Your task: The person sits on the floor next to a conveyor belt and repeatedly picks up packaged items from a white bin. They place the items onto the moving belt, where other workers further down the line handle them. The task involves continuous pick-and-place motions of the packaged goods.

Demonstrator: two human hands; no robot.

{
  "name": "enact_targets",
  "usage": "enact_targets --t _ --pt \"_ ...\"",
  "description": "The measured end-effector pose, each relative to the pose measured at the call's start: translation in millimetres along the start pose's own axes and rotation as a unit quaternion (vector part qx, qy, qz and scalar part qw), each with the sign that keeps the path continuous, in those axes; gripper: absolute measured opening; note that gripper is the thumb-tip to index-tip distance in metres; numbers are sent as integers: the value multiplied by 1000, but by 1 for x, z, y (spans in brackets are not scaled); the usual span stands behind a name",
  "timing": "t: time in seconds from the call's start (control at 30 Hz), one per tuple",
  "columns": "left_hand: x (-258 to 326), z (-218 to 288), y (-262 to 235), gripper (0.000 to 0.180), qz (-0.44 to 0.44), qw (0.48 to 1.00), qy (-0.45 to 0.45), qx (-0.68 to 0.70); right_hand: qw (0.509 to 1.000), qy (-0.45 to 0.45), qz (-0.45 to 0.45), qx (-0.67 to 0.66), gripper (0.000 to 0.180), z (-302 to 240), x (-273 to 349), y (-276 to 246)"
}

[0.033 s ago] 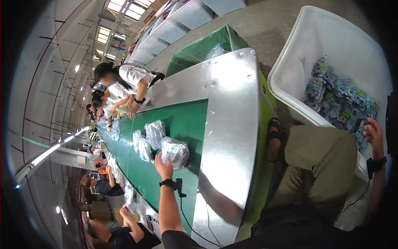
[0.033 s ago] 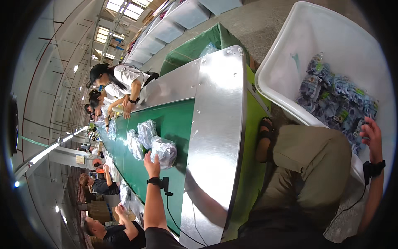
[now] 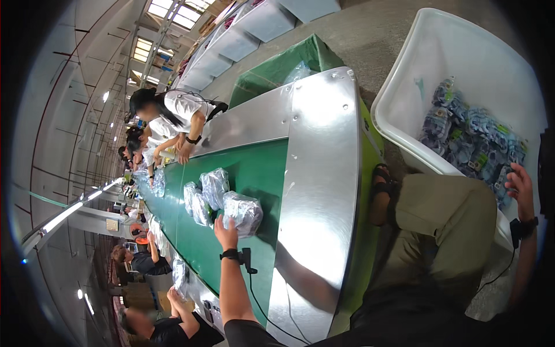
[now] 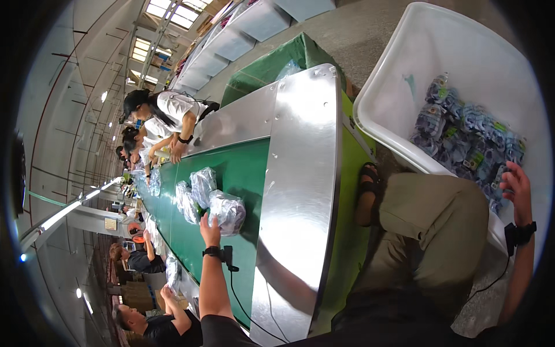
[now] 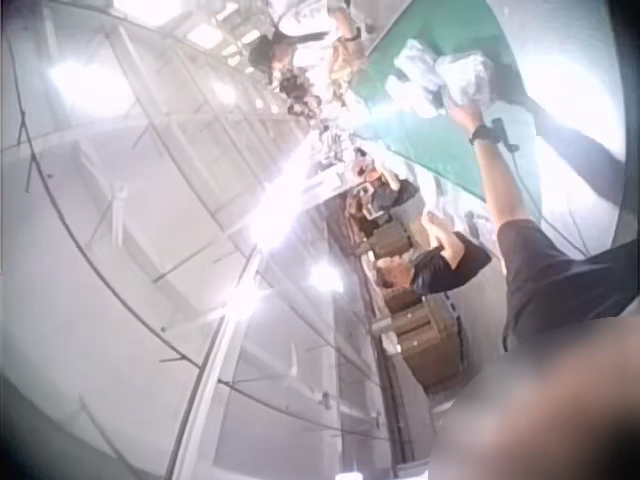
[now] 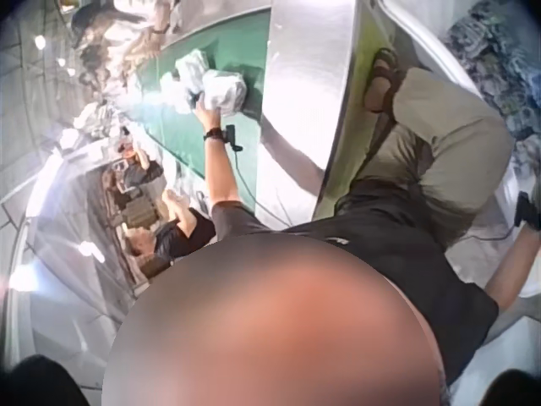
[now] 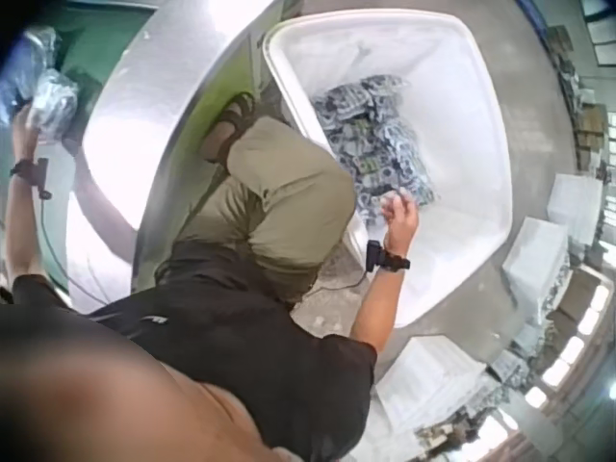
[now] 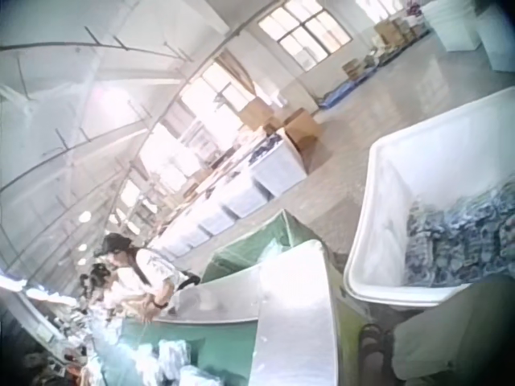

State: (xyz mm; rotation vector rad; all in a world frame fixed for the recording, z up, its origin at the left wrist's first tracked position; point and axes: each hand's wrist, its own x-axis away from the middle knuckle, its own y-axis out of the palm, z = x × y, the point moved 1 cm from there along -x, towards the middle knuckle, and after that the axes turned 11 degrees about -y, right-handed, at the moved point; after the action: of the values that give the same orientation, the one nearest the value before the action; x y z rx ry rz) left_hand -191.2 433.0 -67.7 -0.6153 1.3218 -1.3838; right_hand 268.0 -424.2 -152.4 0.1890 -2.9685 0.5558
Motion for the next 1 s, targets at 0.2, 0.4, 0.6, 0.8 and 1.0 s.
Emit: enact_targets --t 0.2,0.4,0.6,0.8,1.0 --pt "-10 -21 22 74 -78 988 -129 24 999 -26 -19 -20 44 -35 14 8" --pt "46 38 26 51 -269 891 -233 283 999 -19 -42 -29 44 -52 20 30" --pt "126 78 10 64 -132 886 -38 444 991 -72 -106 -28 38 -81 22 50" --pt "163 99 -44 55 -210 874 45 435 987 -113 -118 9 38 -114 25 60" --pt "199 151 -40 72 -259 814 -136 501 971 -165 -174 -17 39 -161 36 85"
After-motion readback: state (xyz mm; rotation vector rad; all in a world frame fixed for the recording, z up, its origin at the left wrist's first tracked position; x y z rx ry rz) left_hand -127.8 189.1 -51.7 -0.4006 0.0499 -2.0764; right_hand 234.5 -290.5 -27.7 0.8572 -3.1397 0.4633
